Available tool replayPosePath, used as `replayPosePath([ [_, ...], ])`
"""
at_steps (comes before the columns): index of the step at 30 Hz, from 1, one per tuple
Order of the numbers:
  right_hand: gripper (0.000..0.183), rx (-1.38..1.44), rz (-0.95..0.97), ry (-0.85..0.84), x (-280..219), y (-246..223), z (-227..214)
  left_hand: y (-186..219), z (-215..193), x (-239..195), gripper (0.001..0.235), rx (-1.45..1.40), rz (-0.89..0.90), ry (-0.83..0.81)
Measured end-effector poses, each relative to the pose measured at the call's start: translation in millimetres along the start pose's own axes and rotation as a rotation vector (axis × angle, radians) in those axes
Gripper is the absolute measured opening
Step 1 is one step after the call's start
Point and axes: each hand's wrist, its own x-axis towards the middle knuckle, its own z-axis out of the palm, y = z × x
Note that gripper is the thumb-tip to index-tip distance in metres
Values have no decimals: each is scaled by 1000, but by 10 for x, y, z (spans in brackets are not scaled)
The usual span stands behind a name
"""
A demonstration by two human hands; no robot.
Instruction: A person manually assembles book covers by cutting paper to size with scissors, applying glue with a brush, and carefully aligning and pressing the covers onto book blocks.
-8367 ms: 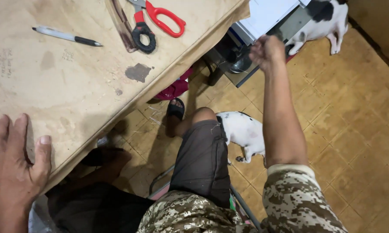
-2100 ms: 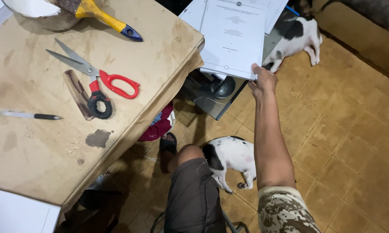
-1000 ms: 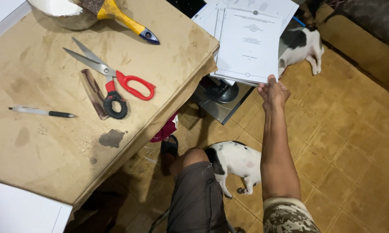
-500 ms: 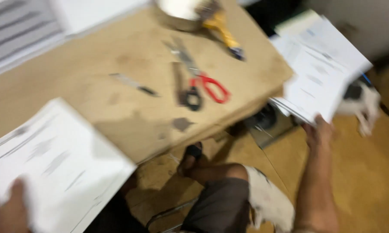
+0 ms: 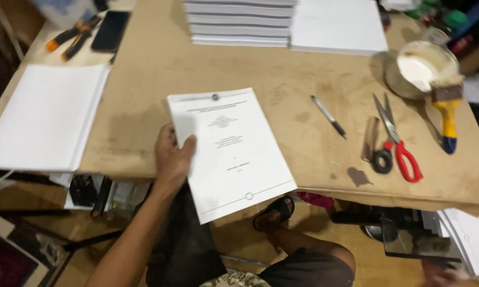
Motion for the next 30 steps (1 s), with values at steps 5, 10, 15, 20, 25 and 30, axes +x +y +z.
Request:
replayPosePath([
  [5, 50, -108, 37, -360, -1708, -2343, 2243, 33, 100, -100, 47, -391, 9, 374],
  [10, 56, 288, 276, -433, -2638, -3800, 3315, 220, -150, -612, 31, -327, -285, 80],
  [15, 28, -34, -203, -251, -2647, -4522, 3464, 471, -966, -522, 74, -154, -333, -1],
  [20, 31, -397, -405, -133, -2316, -4944, 3741, 279, -1174, -359, 65, 335, 230, -252],
  [25, 24, -418, -439, -164, -2092, -4927, 4070, 90, -860, -403, 41, 617, 331, -365],
  [30, 17, -501, -338, -142, -2077, -4925, 3991, 148, -980, -365, 39, 507, 447, -370],
])
